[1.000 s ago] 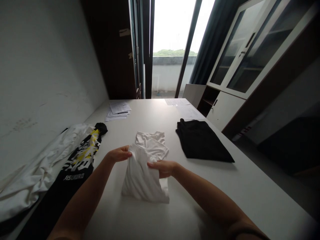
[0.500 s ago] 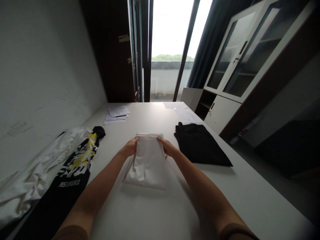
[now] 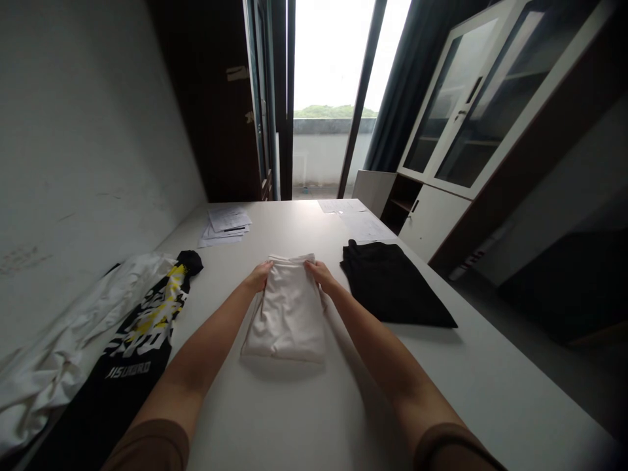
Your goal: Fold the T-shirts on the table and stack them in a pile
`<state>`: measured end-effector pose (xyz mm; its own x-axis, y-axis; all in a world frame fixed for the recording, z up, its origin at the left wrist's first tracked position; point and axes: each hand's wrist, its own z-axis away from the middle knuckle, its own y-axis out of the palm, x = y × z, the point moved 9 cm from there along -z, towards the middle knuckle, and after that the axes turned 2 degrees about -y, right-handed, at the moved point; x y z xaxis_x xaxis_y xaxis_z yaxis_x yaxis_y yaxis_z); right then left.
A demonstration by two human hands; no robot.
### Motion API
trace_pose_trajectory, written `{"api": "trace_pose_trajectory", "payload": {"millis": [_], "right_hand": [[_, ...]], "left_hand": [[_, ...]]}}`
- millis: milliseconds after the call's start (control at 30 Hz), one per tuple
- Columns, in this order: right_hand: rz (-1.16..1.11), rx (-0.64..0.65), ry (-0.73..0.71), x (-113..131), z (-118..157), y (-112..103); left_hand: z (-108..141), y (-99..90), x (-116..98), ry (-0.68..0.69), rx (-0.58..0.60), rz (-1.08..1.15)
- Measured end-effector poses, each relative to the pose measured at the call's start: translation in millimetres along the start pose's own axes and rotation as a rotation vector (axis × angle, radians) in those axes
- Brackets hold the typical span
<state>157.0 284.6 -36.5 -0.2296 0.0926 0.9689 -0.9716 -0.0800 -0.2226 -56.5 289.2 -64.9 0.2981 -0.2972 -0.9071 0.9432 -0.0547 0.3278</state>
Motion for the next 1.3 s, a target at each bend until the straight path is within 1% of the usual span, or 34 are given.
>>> {"api": "trace_pose_trajectory", "payload": {"millis": [100,167,233,333,467,533,600,667,700,733,800,833,867,900,967,1067,1167,1233,1300], "right_hand": [[0.384,-0.113,-0.148,8.3,-0.5,-9.1],[0.628,-0.163,-0.182,7.8,2.4,-11.4],[0.772,-0.186,-0.189,4.5,5.3,-12.2],[0.84,-0.191,-0.252,4.5,7.0,-10.4],[0.861,-0.237,-0.347,11.2,4.3,-10.9],[0.862,-0.279,-0.356,12.9,3.3,-14.1],[0.831,-0.346,-0.383,16.2,6.6,-19.1],[0.79,-0.408,-0.458,21.9,14.7,-22.1],[0.775,-0.417,-0.511,24.8,19.6,-21.2],[0.766,-0.403,-0.568,27.2,24.1,-18.2],[0.753,-0.309,-0.671,29.2,30.4,-7.2],[0.749,-0.247,-0.71,28.6,32.3,-0.5],[0.747,-0.188,-0.738,27.3,33.3,5.9],[0.748,-0.138,-0.755,25.4,33.6,11.8],[0.765,-0.069,-0.759,20.4,32.1,21.1],[0.822,-0.022,-0.7,11.4,26.8,28.6],[0.844,-0.013,-0.628,5.9,22.8,26.7],[0.823,-0.008,-0.628,7.3,23.8,23.9],[0.802,0.003,-0.662,11.7,27.9,23.4]], "left_hand": [[0.0,-5.7,7.6,0.022,-0.109,-0.099],[0.8,-9.7,7.0,0.064,-0.183,-0.166],[2.4,-14.8,3.5,0.11,-0.266,-0.241],[7.4,-22.0,-3.2,0.161,-0.38,-0.366],[17.7,-27.0,-13.6,0.209,-0.484,-0.5],[24.6,-24.9,-20.9,0.248,-0.524,-0.574],[34.8,-13.0,-33.4,0.357,-0.546,-0.755],[47.3,10.4,-42.8,0.509,-0.518,-1.033],[52.5,24.7,-41.9,0.572,-0.46,-1.175],[56.4,38.7,-35.8,0.612,-0.366,-1.298],[62.4,60.3,-13.2,0.626,-0.128,-1.486],[65.3,66.3,-0.6,0.615,-0.027,-1.552],[67.7,68.7,10.1,0.596,0.038,-1.603],[68.9,68.1,17.9,0.575,0.062,-1.641],[68.0,61.9,25.4,0.529,0.029,-1.687],[59.5,51.7,27.0,0.444,-0.034,-1.714],[45.0,40.8,24.2,0.336,-0.069,-1.717],[34.9,32.2,20.6,0.278,-0.107,-1.711],[26.7,24.0,16.2,0.242,-0.158,-1.705]]}}
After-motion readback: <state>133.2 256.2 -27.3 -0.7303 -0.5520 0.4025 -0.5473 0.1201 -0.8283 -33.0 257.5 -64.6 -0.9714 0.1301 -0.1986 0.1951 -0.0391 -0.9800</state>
